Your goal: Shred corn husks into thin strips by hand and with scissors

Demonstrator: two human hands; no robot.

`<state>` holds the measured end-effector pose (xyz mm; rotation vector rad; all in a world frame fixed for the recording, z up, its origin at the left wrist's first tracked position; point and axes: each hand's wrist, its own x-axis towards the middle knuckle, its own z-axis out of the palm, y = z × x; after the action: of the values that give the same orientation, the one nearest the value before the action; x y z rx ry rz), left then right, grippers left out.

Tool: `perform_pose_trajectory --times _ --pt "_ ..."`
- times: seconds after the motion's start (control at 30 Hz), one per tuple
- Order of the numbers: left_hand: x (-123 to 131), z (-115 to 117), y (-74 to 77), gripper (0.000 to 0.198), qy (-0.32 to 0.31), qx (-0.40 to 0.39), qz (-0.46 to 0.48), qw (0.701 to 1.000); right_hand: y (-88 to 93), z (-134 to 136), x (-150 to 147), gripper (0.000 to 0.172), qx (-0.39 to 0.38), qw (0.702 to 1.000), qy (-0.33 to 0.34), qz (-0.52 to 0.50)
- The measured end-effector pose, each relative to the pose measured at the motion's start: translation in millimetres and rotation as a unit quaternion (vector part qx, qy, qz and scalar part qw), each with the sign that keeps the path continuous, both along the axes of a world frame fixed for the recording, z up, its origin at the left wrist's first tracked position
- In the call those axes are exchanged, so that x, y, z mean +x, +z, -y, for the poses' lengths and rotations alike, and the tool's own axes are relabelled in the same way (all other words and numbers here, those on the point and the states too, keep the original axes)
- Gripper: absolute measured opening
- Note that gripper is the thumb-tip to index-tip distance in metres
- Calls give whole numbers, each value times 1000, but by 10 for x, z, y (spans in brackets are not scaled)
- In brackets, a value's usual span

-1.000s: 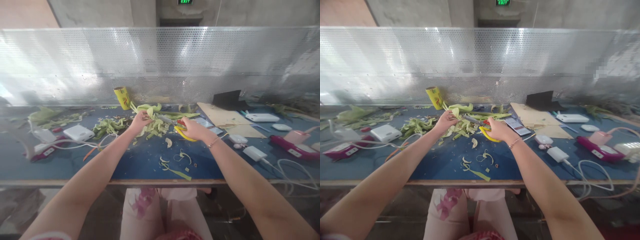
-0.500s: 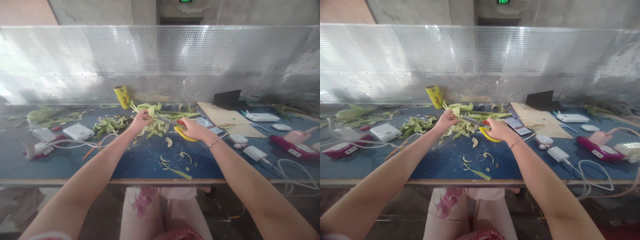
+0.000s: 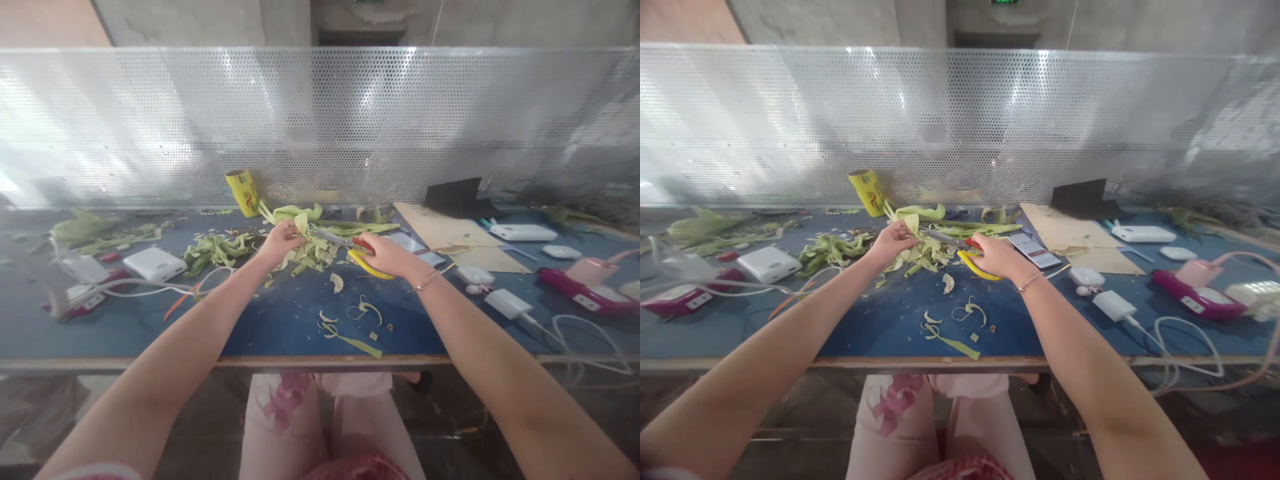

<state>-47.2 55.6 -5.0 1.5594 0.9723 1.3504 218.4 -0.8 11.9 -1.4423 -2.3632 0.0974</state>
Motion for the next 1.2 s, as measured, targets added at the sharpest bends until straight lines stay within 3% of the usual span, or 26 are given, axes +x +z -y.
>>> perform_pose_trajectory --times 0.33,0.7,1.0,1.2 --pt "3 -13 -9 41 -3 0 -1 1000 -25 -32 10 29 -18 999 19 -30" --pt "6 -11 -12 46 11 -3 -4 1000 -3 -29 9 27 -10 1000 4 12" --pt "-9 -34 -28 36 38 0 -15 999 -23 -42 -4 31 15 999 -23 23" --pt "32 13 3 30 42 -16 -10 999 -72 -34 -22 27 11 1000 -2 -27"
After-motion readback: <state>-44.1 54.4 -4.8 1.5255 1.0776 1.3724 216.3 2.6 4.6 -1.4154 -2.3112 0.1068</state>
